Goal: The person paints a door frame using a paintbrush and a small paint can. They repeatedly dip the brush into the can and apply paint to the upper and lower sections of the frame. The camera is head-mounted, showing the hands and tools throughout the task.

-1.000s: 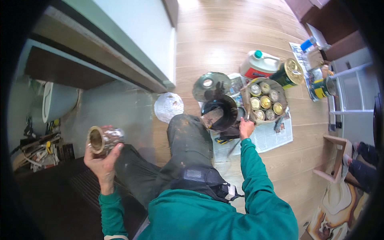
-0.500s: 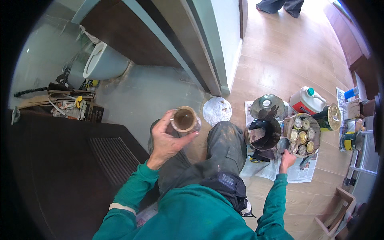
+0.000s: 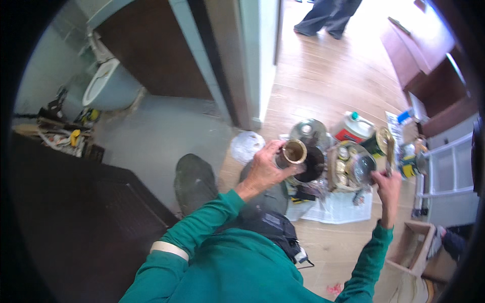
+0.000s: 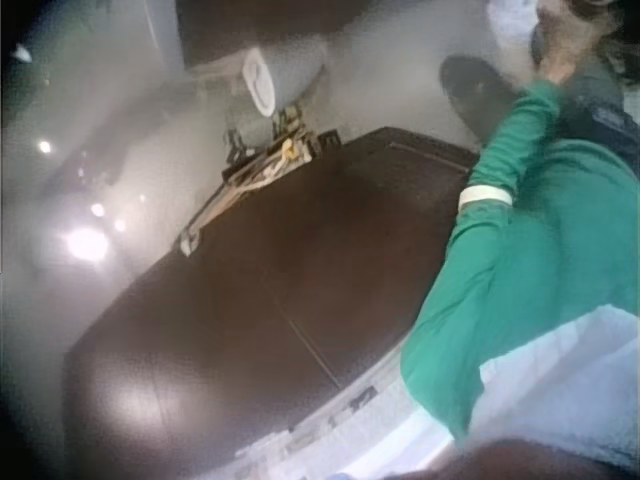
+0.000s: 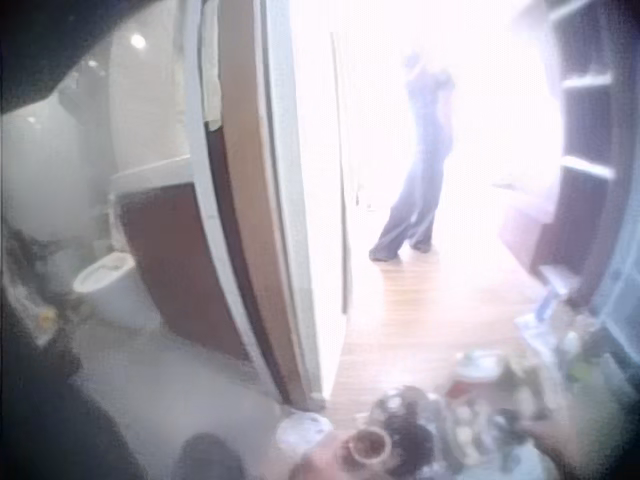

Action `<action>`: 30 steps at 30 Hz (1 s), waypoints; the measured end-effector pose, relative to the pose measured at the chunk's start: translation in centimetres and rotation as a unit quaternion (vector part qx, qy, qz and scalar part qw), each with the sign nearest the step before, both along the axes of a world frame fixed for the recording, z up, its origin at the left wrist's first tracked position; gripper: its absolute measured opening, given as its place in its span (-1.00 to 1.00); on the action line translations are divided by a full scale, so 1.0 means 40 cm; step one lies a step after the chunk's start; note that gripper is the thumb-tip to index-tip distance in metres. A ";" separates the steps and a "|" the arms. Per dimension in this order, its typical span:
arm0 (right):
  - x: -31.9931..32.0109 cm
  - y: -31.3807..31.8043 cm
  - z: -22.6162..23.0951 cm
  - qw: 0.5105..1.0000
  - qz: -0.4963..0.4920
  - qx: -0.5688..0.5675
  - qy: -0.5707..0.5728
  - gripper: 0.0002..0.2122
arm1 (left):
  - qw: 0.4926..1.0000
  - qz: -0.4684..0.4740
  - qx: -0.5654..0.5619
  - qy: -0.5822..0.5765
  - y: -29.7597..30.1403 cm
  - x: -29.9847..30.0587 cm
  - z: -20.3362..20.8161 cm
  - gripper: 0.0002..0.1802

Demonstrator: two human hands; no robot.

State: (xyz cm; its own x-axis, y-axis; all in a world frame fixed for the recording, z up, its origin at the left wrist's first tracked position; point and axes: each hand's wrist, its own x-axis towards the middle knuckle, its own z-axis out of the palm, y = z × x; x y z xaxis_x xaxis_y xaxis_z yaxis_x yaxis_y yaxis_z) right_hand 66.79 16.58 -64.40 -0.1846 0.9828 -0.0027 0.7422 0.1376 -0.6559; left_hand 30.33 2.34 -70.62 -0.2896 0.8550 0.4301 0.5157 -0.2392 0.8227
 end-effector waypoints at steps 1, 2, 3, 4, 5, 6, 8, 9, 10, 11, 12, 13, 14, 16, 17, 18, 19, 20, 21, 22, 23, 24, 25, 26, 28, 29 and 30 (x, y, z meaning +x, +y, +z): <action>-0.027 -0.002 0.052 1.000 0.007 -0.004 -0.016 -0.79 | 1.000 -0.006 0.001 -0.015 0.010 0.019 -0.001 -0.30; -0.066 -0.002 0.090 0.999 0.020 0.022 0.013 -0.79 | 1.000 -0.018 -0.009 -0.021 0.017 0.036 0.001 -0.30; -0.095 0.001 0.134 0.999 0.027 0.009 -0.015 -0.80 | 0.999 -0.027 -0.006 -0.021 0.024 0.050 0.004 -0.30; -0.131 0.002 0.164 0.999 0.028 0.023 -0.030 -0.82 | 0.999 -0.034 -0.008 -0.017 0.029 0.064 0.009 -0.31; -0.158 0.001 0.195 0.998 0.034 0.032 -0.040 -0.85 | 0.999 -0.039 -0.003 -0.010 0.033 0.077 0.015 -0.31; -0.184 -0.001 0.215 0.998 0.018 0.042 -0.046 -0.86 | 0.999 -0.043 0.002 -0.003 0.039 0.091 0.018 -0.31; -0.222 -0.012 0.254 0.997 0.016 0.059 -0.051 -0.87 | 0.999 -0.054 0.002 -0.006 0.046 0.116 0.031 -0.31; -0.237 -0.015 0.270 0.996 0.021 0.065 -0.053 -0.88 | 0.998 -0.057 0.002 -0.006 0.049 0.123 0.039 -0.32; -0.249 -0.018 0.283 0.996 0.034 0.067 -0.043 -0.88 | 0.998 -0.059 0.014 -0.007 0.054 0.130 0.046 -0.30; -0.259 -0.018 0.295 0.996 0.025 0.069 -0.051 -0.88 | 0.998 -0.059 0.010 -0.004 0.060 0.135 0.054 -0.30; -0.267 -0.017 0.305 0.996 0.024 0.067 -0.048 -0.88 | 0.998 -0.058 0.015 -0.001 0.065 0.140 0.062 -0.30; -0.273 -0.015 0.312 0.997 0.014 0.061 -0.054 -0.87 | 0.998 -0.056 0.023 0.004 0.072 0.143 0.067 -0.30; -0.280 -0.015 0.315 0.994 0.004 0.085 -0.068 -0.85 | 0.998 -0.057 0.026 0.004 0.082 0.144 0.074 -0.29; -0.284 -0.020 0.319 0.988 0.023 0.134 -0.072 -0.85 | 0.998 -0.060 0.033 0.008 0.093 0.144 0.082 -0.28; -0.285 -0.021 0.318 0.984 0.035 0.157 -0.076 -0.84 | 0.997 -0.061 0.039 0.010 0.097 0.145 0.083 -0.27; -0.287 -0.025 0.315 0.981 0.028 0.169 -0.090 -0.84 | 0.997 -0.066 0.030 0.006 0.103 0.147 0.083 -0.27; -0.290 -0.028 0.311 0.977 0.031 0.186 -0.099 -0.83 | 0.997 -0.069 0.025 0.002 0.110 0.147 0.083 -0.27; -0.293 -0.030 0.308 0.971 0.049 0.213 -0.095 -0.82 | 0.997 -0.070 0.020 -0.001 0.115 0.145 0.082 -0.27; -0.297 -0.032 0.306 0.968 0.034 0.218 -0.123 -0.82 | 0.997 -0.074 0.028 0.003 0.119 0.145 0.081 -0.27; -0.303 -0.033 0.304 0.962 0.036 0.235 -0.132 -0.82 | 0.997 -0.073 0.035 0.011 0.123 0.144 0.080 -0.27; -0.314 -0.036 0.301 0.958 0.036 0.248 -0.138 -0.81 | 0.997 -0.069 0.040 0.021 0.122 0.137 0.082 -0.28; -0.323 -0.037 0.300 0.957 0.033 0.253 -0.136 -0.80 | 0.996 -0.083 0.027 -0.013 0.122 0.134 0.082 -0.28; -0.328 -0.043 0.300 0.958 0.033 0.255 -0.129 -0.79 | 0.996 -0.061 0.055 0.017 0.122 0.133 0.083 -0.27; -0.335 -0.044 0.301 0.962 0.032 0.238 -0.127 -0.82 | 0.997 -0.063 0.049 0.013 0.121 0.126 0.083 -0.27; -0.343 -0.048 0.302 0.966 0.030 0.225 -0.128 -0.84 | 0.997 -0.066 0.039 0.006 0.124 0.121 0.081 -0.27; -0.345 -0.050 0.302 0.964 0.033 0.229 -0.127 -0.84 | 0.997 -0.066 0.033 0.004 0.123 0.117 0.080 -0.26; -0.347 -0.051 0.302 0.963 0.035 0.236 -0.129 -0.84 | 0.997 -0.070 0.029 -0.005 0.124 0.114 0.079 -0.26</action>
